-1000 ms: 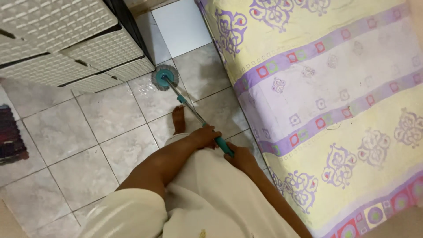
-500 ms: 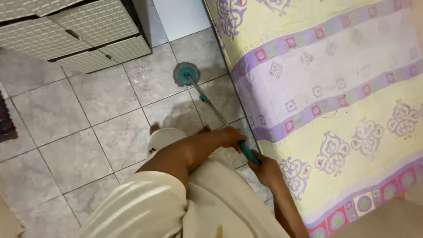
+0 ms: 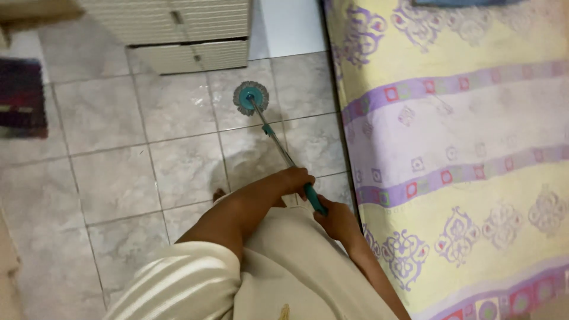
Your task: The person mops the tiled floor of a bedroom using a spin mop. They move the mop back and forth across the floor, covering areas near the bed, a storage unit, and a yellow sink.
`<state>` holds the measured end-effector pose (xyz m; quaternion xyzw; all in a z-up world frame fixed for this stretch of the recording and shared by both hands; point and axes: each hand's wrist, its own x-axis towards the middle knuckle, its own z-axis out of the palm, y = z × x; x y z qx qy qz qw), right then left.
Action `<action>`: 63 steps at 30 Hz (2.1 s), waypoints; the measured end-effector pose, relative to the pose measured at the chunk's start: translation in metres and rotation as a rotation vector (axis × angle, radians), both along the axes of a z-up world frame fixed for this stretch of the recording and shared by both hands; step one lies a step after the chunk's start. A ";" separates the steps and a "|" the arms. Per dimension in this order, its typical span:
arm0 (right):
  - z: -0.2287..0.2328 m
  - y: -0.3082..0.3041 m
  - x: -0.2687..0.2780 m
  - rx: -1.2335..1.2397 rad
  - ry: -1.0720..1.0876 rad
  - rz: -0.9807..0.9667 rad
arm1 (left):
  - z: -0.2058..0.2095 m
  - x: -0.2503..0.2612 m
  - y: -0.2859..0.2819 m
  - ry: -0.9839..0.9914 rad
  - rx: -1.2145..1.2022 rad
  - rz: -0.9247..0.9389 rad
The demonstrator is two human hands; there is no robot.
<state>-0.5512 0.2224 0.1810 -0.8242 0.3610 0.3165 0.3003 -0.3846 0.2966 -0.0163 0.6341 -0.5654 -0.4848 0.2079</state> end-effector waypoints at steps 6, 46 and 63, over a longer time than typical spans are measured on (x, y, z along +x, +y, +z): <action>0.008 0.070 0.051 0.057 0.010 0.183 | 0.075 0.022 0.102 0.239 0.272 0.444; -0.083 0.252 0.420 0.586 -0.038 -0.145 | 0.087 0.191 0.366 -0.024 0.334 1.257; -0.113 0.355 0.458 0.312 -0.127 -0.162 | 0.030 0.274 0.585 -0.042 0.280 1.211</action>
